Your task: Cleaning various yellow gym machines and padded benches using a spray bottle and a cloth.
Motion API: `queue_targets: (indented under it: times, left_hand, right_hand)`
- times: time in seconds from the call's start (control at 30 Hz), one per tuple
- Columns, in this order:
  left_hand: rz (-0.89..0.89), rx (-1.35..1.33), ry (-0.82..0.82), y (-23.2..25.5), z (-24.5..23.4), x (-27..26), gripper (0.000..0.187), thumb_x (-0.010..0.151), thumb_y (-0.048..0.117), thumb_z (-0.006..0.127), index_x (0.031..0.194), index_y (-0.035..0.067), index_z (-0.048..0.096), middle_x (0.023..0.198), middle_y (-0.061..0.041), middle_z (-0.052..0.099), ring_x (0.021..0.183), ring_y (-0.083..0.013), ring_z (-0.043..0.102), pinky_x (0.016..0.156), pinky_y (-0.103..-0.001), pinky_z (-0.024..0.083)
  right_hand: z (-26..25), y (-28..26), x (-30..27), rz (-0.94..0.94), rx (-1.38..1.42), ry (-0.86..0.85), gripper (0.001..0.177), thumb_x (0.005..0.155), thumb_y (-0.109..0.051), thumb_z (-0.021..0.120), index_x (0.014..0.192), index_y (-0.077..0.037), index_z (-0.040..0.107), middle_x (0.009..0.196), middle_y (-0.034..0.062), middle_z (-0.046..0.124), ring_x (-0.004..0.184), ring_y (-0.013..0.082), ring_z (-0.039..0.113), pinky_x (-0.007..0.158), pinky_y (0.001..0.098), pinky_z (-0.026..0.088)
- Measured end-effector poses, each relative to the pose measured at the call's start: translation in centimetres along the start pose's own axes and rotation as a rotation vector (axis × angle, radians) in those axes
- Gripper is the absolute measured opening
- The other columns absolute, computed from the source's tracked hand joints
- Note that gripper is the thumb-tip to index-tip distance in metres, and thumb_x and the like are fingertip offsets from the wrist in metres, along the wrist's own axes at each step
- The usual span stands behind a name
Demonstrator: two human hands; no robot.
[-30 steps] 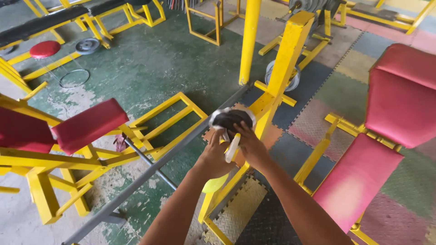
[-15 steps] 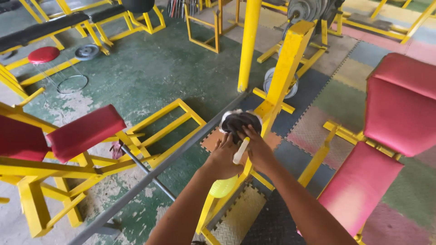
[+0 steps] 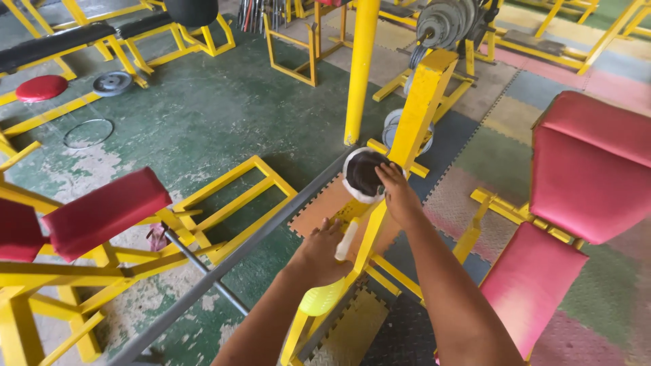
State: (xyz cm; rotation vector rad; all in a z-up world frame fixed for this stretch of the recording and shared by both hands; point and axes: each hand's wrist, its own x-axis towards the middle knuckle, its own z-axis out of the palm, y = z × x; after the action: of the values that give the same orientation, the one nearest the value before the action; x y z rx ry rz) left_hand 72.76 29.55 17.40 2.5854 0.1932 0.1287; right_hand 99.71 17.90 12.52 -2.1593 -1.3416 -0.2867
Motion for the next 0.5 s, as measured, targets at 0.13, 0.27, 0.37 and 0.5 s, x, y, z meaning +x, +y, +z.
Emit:
queue_targets:
  times: [0.13, 0.27, 0.37, 0.5]
  left_hand:
    - [0.039, -0.109, 0.046, 0.4, -3.1, -0.2, 0.081, 0.072, 0.035, 0.075, 0.14, -0.002, 0.053, 0.139, -0.028, 0.055, 0.127, -0.0477, 0.05, 0.107, -0.048, 0.043]
    - [0.044, -0.239, 0.01, -0.8, -4.3, -0.7, 0.064, 0.074, 0.033, 0.074, 0.133, 0.009, 0.062, 0.111, -0.021, 0.072, 0.101, -0.0409, 0.069, 0.091, -0.046, 0.055]
    - [0.173, -0.312, 0.041, -2.1, -4.3, -0.1, 0.055, 0.078, 0.029, 0.072, 0.128, 0.01, 0.063, 0.102, -0.019, 0.074, 0.093, -0.0403, 0.071, 0.083, -0.047, 0.058]
    - [0.34, -0.326, 0.001, -4.4, -3.6, -0.2, 0.044, 0.079, 0.024, 0.071, 0.121, 0.01, 0.065, 0.101, -0.017, 0.073, 0.092, -0.0418, 0.071, 0.081, -0.049, 0.058]
  right_hand:
    - [1.9, 0.6, -0.9, 0.059, 0.015, 0.048, 0.072, 0.086, 0.013, 0.052, 0.153, -0.012, 0.045, 0.162, 0.0112, 0.04, 0.153, 0.0347, 0.03, 0.121, 0.0442, 0.035]
    - [2.9, -5.8, -4.8, 0.241, 0.177, 0.166, 0.074, 0.089, 0.011, 0.049, 0.158, -0.013, 0.034, 0.166, 0.0163, 0.031, 0.152, 0.0385, 0.029, 0.117, 0.0446, 0.037]
    - [4.6, -12.4, -10.6, 0.349, 0.349, 0.194, 0.072, 0.092, 0.007, 0.044, 0.16, -0.007, 0.028, 0.161, 0.0243, 0.035, 0.147, 0.0412, 0.038, 0.116, 0.0448, 0.038]
    - [10.7, -17.8, -20.4, 0.68, 0.378, -0.139, 0.035, 0.103, -0.01, 0.045, 0.136, -0.002, 0.052, 0.119, 0.0252, 0.071, 0.116, 0.0368, 0.069, 0.1, 0.0411, 0.052]
